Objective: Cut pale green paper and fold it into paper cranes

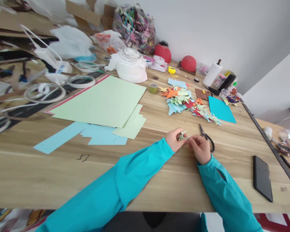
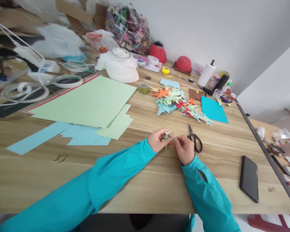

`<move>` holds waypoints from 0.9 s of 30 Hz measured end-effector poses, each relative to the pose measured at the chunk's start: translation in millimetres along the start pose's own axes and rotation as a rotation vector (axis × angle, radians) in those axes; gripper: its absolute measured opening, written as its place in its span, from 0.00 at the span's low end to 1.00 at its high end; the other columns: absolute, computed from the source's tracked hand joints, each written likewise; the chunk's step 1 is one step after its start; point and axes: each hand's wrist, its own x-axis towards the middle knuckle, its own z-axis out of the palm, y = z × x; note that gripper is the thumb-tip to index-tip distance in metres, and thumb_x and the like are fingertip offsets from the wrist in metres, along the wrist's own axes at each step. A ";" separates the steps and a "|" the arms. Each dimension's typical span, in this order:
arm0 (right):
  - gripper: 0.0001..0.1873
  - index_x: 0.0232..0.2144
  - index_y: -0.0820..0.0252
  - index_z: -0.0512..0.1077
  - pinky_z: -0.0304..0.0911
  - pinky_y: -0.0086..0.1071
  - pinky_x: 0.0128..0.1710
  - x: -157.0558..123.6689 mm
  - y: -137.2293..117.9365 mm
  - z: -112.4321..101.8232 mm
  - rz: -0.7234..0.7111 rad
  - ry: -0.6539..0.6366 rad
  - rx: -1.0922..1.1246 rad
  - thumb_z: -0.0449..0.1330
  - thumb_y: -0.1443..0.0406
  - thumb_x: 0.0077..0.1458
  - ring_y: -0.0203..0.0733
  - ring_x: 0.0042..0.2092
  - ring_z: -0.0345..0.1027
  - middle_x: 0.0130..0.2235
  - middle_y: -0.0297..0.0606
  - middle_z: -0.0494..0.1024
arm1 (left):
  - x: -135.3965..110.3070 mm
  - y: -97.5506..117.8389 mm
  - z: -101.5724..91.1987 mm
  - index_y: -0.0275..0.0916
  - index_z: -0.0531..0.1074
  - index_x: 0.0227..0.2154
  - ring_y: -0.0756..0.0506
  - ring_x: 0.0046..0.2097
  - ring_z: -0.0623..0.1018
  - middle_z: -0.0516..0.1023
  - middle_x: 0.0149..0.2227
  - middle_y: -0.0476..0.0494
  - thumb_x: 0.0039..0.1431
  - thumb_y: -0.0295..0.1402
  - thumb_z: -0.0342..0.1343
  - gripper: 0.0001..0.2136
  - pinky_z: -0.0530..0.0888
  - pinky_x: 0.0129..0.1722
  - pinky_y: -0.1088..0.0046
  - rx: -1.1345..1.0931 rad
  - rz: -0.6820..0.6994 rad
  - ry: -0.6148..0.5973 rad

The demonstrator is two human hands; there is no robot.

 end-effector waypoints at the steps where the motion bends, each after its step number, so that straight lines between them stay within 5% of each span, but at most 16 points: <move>1: 0.13 0.27 0.59 0.71 0.64 0.31 0.25 -0.2 0.4 0.3 -0.010 0.001 -0.018 0.57 0.55 0.54 0.38 0.24 0.68 0.23 0.36 0.75 | 0.0 0.0 0.3 0.38 0.66 0.25 0.51 0.23 0.73 0.73 0.21 0.53 0.43 0.33 0.63 0.11 0.70 0.24 0.77 -0.005 -0.002 -0.001; 6: 0.10 0.27 0.58 0.70 0.64 0.31 0.25 -1.1 0.8 1.7 -0.118 0.038 -0.180 0.54 0.60 0.56 0.38 0.24 0.69 0.24 0.37 0.76 | 1.4 0.1 1.5 0.37 0.66 0.24 0.51 0.22 0.74 0.73 0.20 0.53 0.40 0.33 0.66 0.13 0.71 0.24 0.76 -0.068 -0.034 0.008; 16: 0.15 0.27 0.59 0.71 0.59 0.29 0.29 0.3 1.1 -1.9 -0.690 0.030 -0.848 0.47 0.69 0.61 0.37 0.27 0.65 0.24 0.38 0.72 | 3.2 0.8 1.9 0.36 0.67 0.24 0.50 0.23 0.75 0.74 0.20 0.52 0.36 0.34 0.69 0.16 0.72 0.25 0.76 -0.191 -0.089 0.023; 21: 0.14 0.40 0.64 0.72 0.61 0.31 0.31 -2.3 4.4 0.7 -0.745 -0.025 -0.928 0.47 0.71 0.61 0.40 0.30 0.67 0.30 0.43 0.75 | 5.1 -0.3 -0.8 0.36 0.68 0.24 0.52 0.23 0.75 0.74 0.21 0.52 0.36 0.30 0.68 0.14 0.73 0.26 0.77 -0.163 -0.066 0.099; 27: 0.15 0.42 0.66 0.73 0.64 0.32 0.30 -6.4 5.3 5.2 -0.732 -0.015 -0.937 0.47 0.72 0.59 0.42 0.30 0.70 0.30 0.46 0.77 | 6.5 -2.6 -2.8 0.36 0.68 0.25 0.52 0.25 0.75 0.76 0.23 0.51 0.35 0.30 0.68 0.14 0.73 0.27 0.77 -0.169 -0.053 0.102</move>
